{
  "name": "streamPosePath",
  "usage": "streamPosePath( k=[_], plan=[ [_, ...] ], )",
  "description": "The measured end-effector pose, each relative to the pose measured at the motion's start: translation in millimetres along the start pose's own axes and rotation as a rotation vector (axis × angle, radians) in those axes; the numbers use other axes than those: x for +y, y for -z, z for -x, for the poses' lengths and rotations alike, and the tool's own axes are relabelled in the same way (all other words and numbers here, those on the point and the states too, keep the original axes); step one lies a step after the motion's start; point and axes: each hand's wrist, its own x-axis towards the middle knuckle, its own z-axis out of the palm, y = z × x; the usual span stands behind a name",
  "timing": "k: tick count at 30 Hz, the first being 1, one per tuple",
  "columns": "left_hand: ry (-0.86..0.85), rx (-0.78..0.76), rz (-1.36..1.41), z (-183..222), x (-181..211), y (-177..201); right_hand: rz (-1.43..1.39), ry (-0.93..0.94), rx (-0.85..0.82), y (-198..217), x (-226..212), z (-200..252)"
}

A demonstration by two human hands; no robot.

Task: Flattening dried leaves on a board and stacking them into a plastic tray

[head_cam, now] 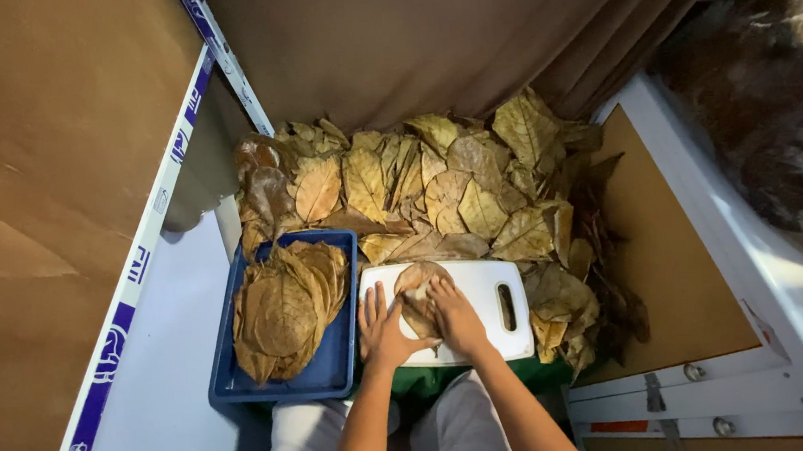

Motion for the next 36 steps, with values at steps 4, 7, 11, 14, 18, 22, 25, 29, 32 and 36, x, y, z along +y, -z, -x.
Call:
streamPosePath(
  k=[4, 7, 11, 14, 18, 22, 25, 29, 32, 36],
  plan=[
    [-0.020, 0.023, 0.018, -1.1, -0.1, -3.5, -0.028, -0.100, -0.036, -0.1, 7.9, -24.0],
    [-0.019, 0.021, 0.033, -1.9, -1.8, -4.9, 0.019, -0.133, -0.063, -4.6, 18.1, -40.4],
    [-0.026, 0.026, 0.057, -3.5, -4.8, -8.8, 0.039, -0.240, -0.079, -6.9, 22.8, -60.2],
    [-0.037, 0.014, 0.094, -0.6, -1.4, -2.7, -0.015, -0.328, -0.025, -4.3, 20.7, -62.6],
    [-0.014, -0.003, -0.003, -0.8, -1.6, -2.7, -0.355, -0.399, 0.095, 25.9, -0.7, -54.6],
    [-0.031, 0.020, 0.052, -7.8, -7.8, -10.9, -0.518, -0.413, 0.162, 46.9, -35.7, -20.6],
    [-0.047, 0.027, -0.005, -16.2, -14.0, -23.9, -0.519, -0.336, 0.166, 46.9, -52.6, 3.3],
    [-0.147, 0.220, 0.025, -25.1, -22.8, -41.0, -0.151, 0.085, 0.058, 11.0, -35.1, 10.2],
    [-0.176, 0.301, -0.033, -34.4, -33.6, -56.7, -0.011, 0.199, -0.024, -5.7, -27.5, -0.2],
    [-0.090, 0.221, 0.000, -38.0, -27.6, -55.2, 0.025, 0.162, -0.085, -12.8, -14.1, -17.6]
  ],
)
